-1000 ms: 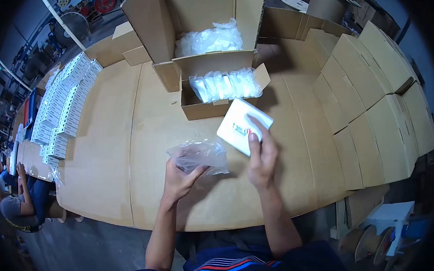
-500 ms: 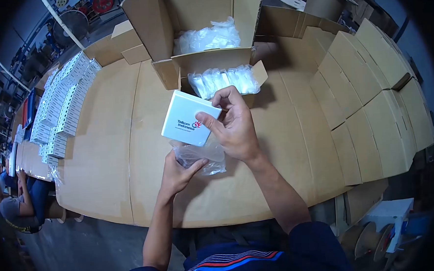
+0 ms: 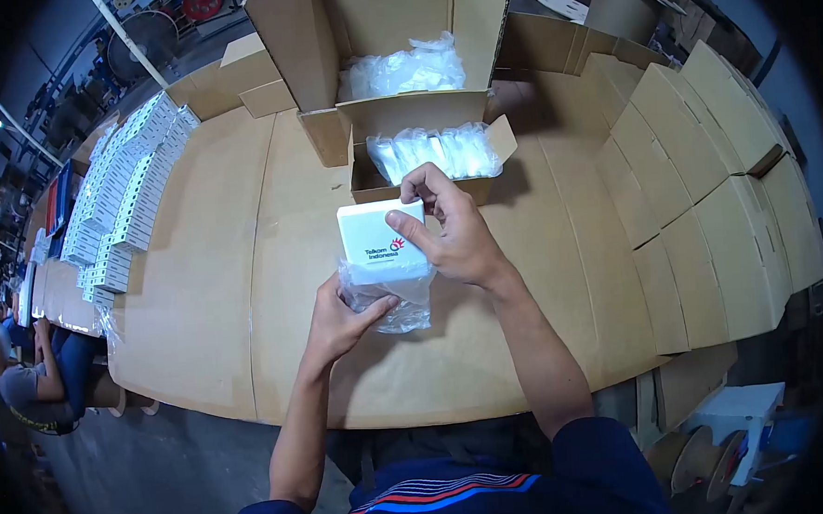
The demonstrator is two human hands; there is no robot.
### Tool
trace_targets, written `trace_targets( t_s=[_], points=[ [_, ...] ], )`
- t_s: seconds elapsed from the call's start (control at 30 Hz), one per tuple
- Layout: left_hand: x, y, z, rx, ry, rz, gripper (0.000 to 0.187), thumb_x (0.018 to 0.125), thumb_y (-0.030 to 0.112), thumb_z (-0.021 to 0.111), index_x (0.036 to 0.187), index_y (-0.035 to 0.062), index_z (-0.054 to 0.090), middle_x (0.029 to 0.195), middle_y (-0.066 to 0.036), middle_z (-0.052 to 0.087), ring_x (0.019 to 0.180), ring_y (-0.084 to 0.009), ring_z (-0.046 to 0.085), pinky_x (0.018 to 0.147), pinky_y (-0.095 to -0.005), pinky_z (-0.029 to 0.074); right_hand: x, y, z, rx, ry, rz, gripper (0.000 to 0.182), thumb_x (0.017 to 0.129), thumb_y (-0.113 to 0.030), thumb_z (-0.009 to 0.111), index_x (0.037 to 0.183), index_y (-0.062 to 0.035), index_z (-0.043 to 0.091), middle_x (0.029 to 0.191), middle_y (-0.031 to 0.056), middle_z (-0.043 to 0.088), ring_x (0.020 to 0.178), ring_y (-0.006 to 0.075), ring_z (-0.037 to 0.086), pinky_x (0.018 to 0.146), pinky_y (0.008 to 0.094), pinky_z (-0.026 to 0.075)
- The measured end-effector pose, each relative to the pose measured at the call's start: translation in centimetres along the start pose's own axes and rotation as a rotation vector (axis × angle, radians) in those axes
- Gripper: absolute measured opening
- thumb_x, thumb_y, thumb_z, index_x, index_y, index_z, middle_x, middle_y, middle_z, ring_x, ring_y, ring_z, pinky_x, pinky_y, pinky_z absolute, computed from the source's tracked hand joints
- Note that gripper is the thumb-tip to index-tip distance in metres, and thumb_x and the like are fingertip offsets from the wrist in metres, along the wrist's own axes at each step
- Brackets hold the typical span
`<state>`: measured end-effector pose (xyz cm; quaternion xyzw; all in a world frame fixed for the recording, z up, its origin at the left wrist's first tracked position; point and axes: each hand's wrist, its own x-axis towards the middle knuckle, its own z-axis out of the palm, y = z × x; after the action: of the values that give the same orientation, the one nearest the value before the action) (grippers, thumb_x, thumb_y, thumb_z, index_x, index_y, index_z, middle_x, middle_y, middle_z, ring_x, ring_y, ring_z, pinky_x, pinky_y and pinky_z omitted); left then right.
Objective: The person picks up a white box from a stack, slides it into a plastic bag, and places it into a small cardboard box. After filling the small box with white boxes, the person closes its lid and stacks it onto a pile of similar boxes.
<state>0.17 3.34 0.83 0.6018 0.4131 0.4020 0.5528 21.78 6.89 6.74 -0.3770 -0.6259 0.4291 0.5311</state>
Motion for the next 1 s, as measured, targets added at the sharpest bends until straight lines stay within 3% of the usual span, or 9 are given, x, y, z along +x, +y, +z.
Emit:
trace_targets(
  t_s=[0.27,0.47,0.57,0.6,0.7,0.73,0.83,0.87,1.0],
  points=[
    [0.2,-0.1,0.0,0.001,0.002,-0.003,0.051,0.082,0.009,0.084,0.127,-0.004,0.064,0.112,-0.011,0.073,0.103,-0.0164,0.068,0.093,-0.0331,0.055,0.3,0.3,0.6,-0.107,0.02,0.043,0.026,0.096,-0.017,0.075,0.103,-0.0033,0.053,0.088,0.0028,0.06,0.083,0.008,0.058,0.077,0.0283,0.052],
    [0.1,-2.6,-1.1,-0.322,-0.009,-0.065,0.038,0.108,0.023,0.056,0.135,-0.0031,0.058,0.121,-0.007,0.067,0.108,-0.0138,0.063,0.095,-0.0289,0.05,0.3,1.3,0.4,-0.112,-0.015,0.187,0.028,0.098,-0.018,0.073,0.109,-0.0017,0.054,0.091,0.005,0.065,0.087,0.0108,0.064,0.079,0.0293,0.054],
    [-0.2,-2.5,0.1,-0.469,0.11,-0.067,0.041,0.113,0.028,0.044,0.136,-0.0028,0.057,0.121,-0.007,0.067,0.108,-0.0127,0.062,0.094,-0.0284,0.049,-0.5,1.2,0.7,0.104,0.01,0.246,0.034,0.097,-0.018,0.073,0.119,-0.0015,0.052,0.1,0.0078,0.068,0.098,0.0128,0.065,0.087,0.0308,0.053],
    [-0.3,-2.5,0.1,-0.533,0.127,-0.08,0.04,0.112,0.028,0.046,0.137,-0.0022,0.056,0.121,-0.008,0.067,0.108,-0.0125,0.063,0.094,-0.0298,0.051,-0.8,1.6,0.5,0.184,0.012,0.22,0.04,0.097,-0.016,0.073,0.127,-0.0024,0.049,0.112,0.0103,0.067,0.107,0.0141,0.063,0.095,0.0322,0.052],
    [-0.3,-3.2,-0.1,-0.592,0.197,-0.04,0.041,0.113,0.029,0.044,0.138,-0.0018,0.055,0.121,-0.008,0.067,0.109,-0.0127,0.063,0.095,-0.0311,0.052,-3.7,3.0,0.2,0.306,0.016,0.267,0.042,0.095,-0.014,0.076,0.127,-0.0018,0.052,0.118,0.0108,0.065,0.111,0.0157,0.063,0.1,0.0337,0.051],
    [0.0,-3.2,0.1,-0.549,0.231,0.02,0.045,0.112,0.035,0.045,0.139,-0.0006,0.052,0.123,-0.01,0.067,0.106,-0.0151,0.067,0.09,-0.0326,0.057,-4.6,3.4,0.6,0.327,0.031,0.314,0.036,0.093,-0.008,0.077,0.123,-0.0002,0.057,0.114,0.0089,0.067,0.107,0.0144,0.065,0.097,0.0311,0.053],
    [0.2,-3.3,0.1,-0.541,0.243,0.057,0.045,0.112,0.035,0.044,0.14,-0.0002,0.051,0.123,-0.009,0.067,0.106,-0.0159,0.067,0.092,-0.0333,0.056,-5.7,4.5,2.4,0.423,0.094,0.329,0.029,0.092,-0.003,0.077,0.117,0.0015,0.063,0.109,0.0068,0.068,0.1,0.0122,0.066,0.091,0.0276,0.055],
    [0.2,-3.9,-0.2,-0.535,0.216,0.016,0.047,0.113,0.036,0.041,0.143,0.0,0.048,0.127,-0.011,0.065,0.113,-0.0178,0.065,0.097,-0.035,0.054,-5.7,4.4,2.8,0.388,0.152,0.307,0.018,0.093,0.001,0.074,0.11,0.0022,0.066,0.106,0.0063,0.07,0.096,0.0104,0.067,0.088,0.0248,0.055],
    [0.5,-2.9,0.0,-0.481,0.247,0.083,0.05,0.114,0.037,0.037,0.146,-0.0004,0.046,0.132,-0.013,0.062,0.12,-0.0192,0.061,0.101,-0.0363,0.052,-5.2,4.4,2.6,0.325,0.168,0.274,0.016,0.09,-0.001,0.077,0.104,0.0009,0.069,0.101,0.0055,0.071,0.093,0.0106,0.066,0.087,0.0261,0.055]
  ],
)
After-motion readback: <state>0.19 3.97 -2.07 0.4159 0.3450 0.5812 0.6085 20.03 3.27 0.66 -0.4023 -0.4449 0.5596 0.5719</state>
